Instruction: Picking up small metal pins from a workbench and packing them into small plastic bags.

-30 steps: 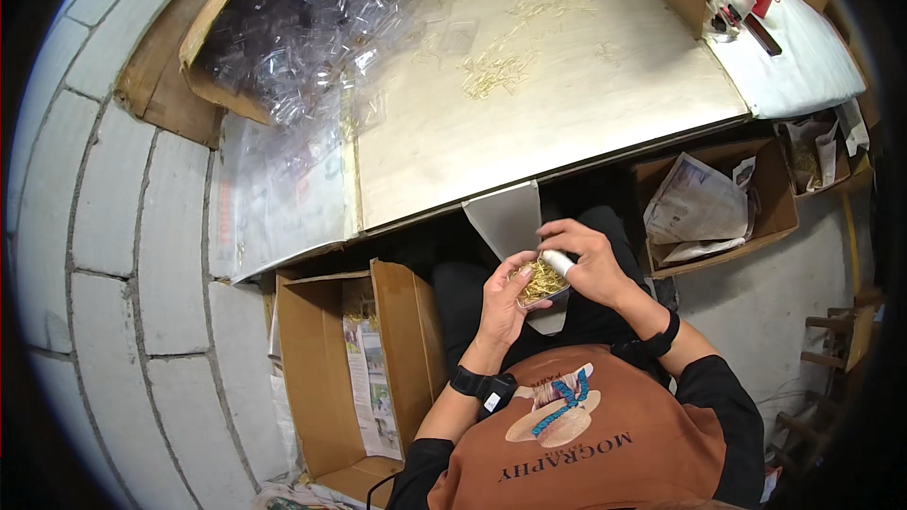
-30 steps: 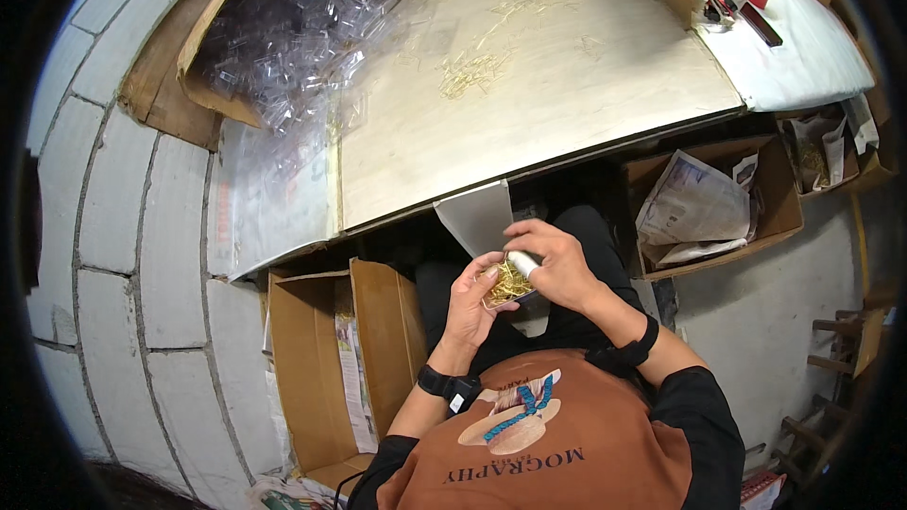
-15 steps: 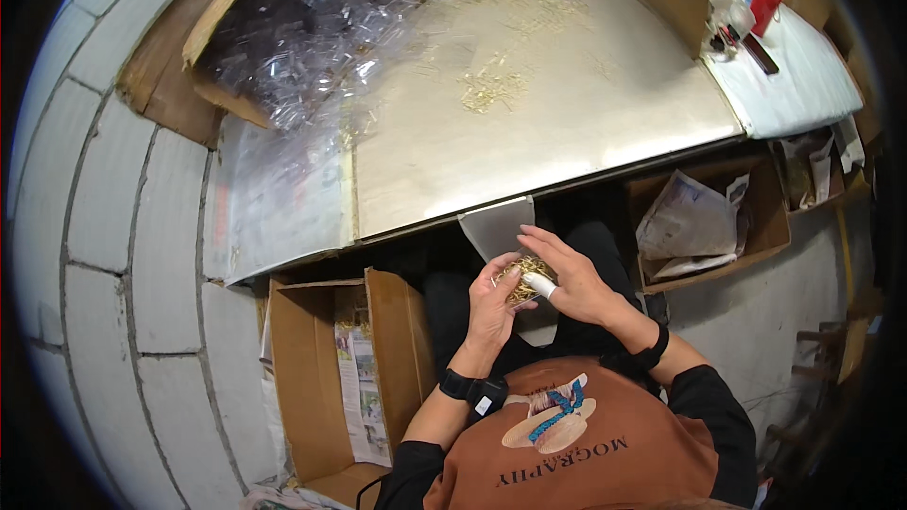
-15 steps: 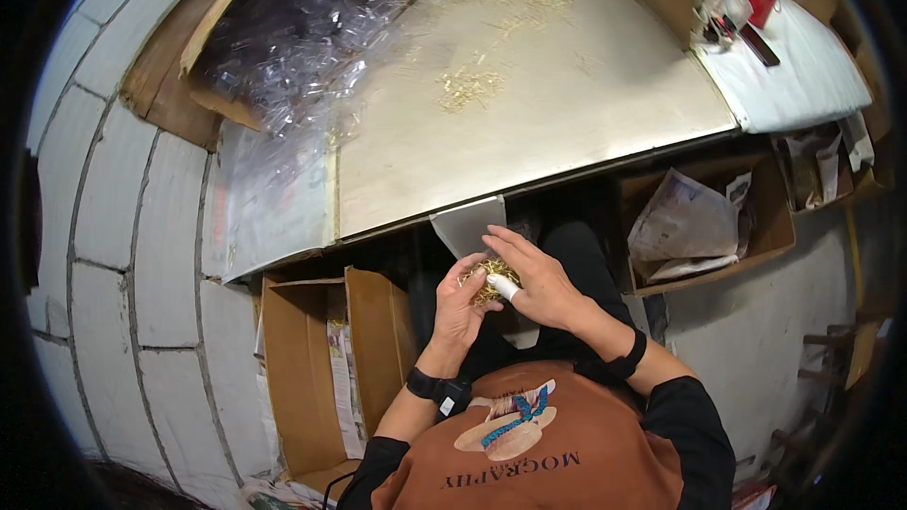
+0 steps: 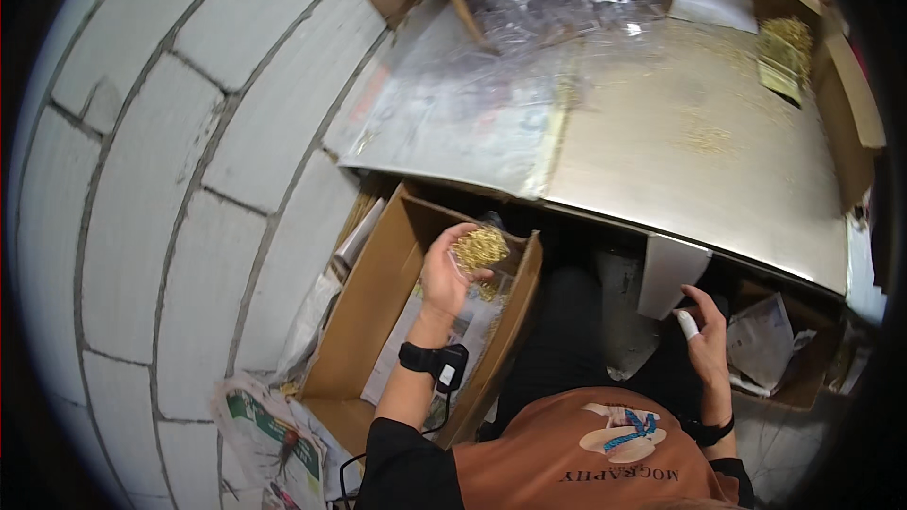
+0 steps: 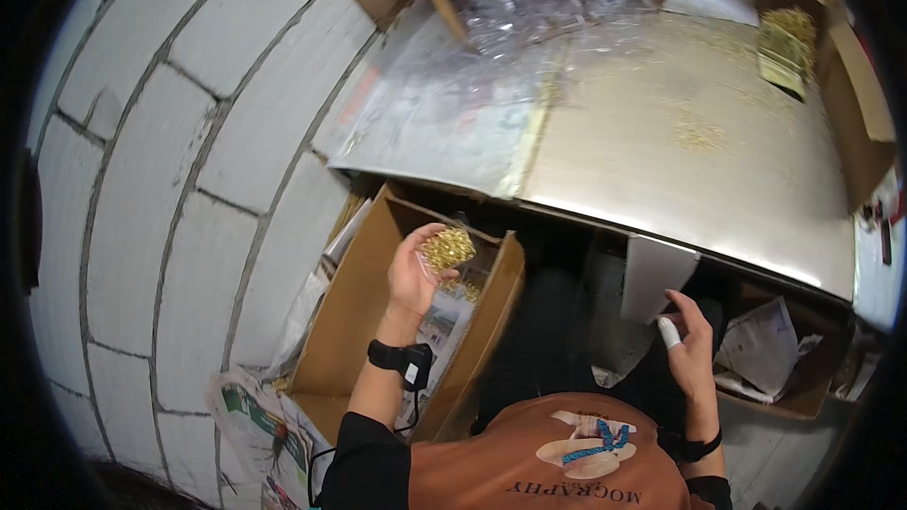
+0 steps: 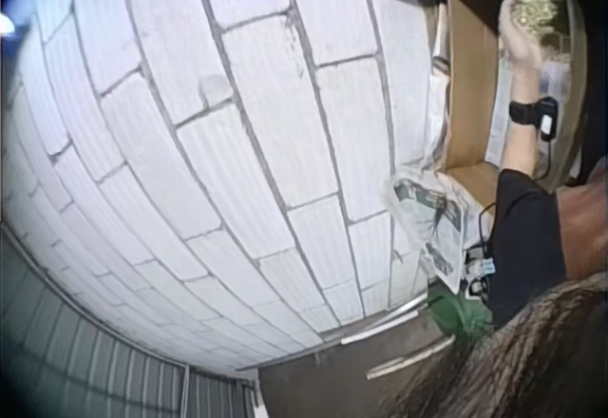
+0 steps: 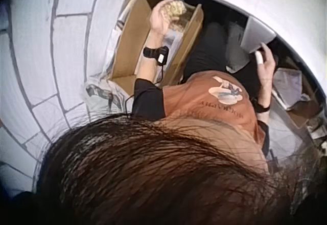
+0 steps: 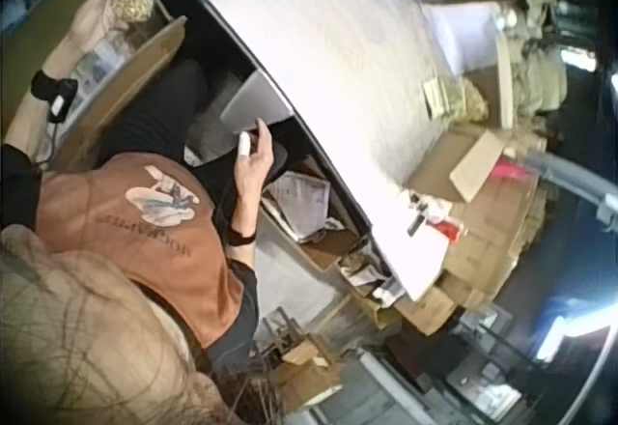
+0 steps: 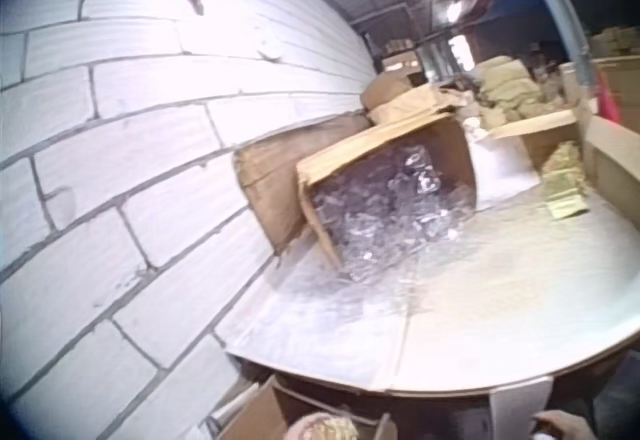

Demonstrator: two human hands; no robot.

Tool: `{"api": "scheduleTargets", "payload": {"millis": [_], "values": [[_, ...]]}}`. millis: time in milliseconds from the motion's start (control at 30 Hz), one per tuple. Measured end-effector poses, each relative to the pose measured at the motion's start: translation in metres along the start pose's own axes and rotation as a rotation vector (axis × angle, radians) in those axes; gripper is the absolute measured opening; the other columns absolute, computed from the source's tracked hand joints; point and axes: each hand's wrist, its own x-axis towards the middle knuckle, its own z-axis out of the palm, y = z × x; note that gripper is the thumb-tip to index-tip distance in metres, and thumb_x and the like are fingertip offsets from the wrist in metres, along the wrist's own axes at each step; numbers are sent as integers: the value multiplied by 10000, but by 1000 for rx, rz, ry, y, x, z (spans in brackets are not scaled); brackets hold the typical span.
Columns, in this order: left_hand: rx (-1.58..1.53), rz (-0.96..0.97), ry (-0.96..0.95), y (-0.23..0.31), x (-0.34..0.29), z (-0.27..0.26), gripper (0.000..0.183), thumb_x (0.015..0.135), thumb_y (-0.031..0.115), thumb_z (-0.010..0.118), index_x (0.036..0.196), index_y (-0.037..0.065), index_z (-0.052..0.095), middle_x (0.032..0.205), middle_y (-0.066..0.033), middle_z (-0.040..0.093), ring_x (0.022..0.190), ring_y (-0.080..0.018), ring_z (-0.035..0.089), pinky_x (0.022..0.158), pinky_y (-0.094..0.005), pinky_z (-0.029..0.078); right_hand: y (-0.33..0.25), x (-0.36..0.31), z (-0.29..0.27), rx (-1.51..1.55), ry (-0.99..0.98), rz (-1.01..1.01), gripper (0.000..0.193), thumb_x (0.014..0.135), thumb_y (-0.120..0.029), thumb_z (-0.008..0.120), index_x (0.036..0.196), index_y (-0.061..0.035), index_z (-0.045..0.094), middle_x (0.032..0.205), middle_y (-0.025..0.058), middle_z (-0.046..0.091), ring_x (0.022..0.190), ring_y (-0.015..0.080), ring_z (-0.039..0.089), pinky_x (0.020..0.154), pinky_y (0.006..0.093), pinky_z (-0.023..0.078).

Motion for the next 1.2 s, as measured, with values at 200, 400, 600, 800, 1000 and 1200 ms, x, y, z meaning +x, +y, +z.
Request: {"api": "scheduleTargets", "payload": {"millis": [200,400,600,800,1000,1200], "values": [[61,10,380,-27,-15,-151,327,949,284,435,1139,49,561,1014,-69,633,885,-188,637,666,-336,555,-11,22,28,-28,-31,-15,416,809,56,562,1218,-2,512,1144,97,595,781,130,580,736,250,469],[118,-319,531,-107,-50,-218,212,923,180,511,1076,52,583,883,-42,630,720,-151,607,651,-329,534,-31,39,57,-226,-197,-81,483,801,77,555,1269,-18,481,1180,93,586,771,117,569,716,244,476],[23,-457,480,-164,-43,-203,41,879,66,556,905,43,577,785,-37,600,651,-153,578,626,-316,537,-28,39,62,-316,-249,-85,465,799,50,580,1251,-22,494,1114,114,601,797,170,587,727,276,489],[1116,-77,380,-190,-52,-248,203,747,121,579,763,-64,661,613,-139,627,571,-224,602,576,-366,470,-25,48,50,-376,-389,-255,367,811,-108,611,1167,-33,561,1111,162,602,980,337,601,836,372,496],[1192,149,328,-91,21,-160,195,762,17,600,945,-52,606,857,-134,613,782,-230,594,735,-322,478,-34,112,-52,-502,-71,-256,403,751,-36,573,1154,-36,572,1124,152,608,1014,324,583,866,360,476],[879,435,-336,-9,146,146,134,862,44,570,949,-50,609,889,-101,624,847,-147,591,752,-281,492,80,287,-252,-827,377,344,508,833,-229,560,1310,-84,466,1249,238,520,1164,392,491,968,432,408]]}}
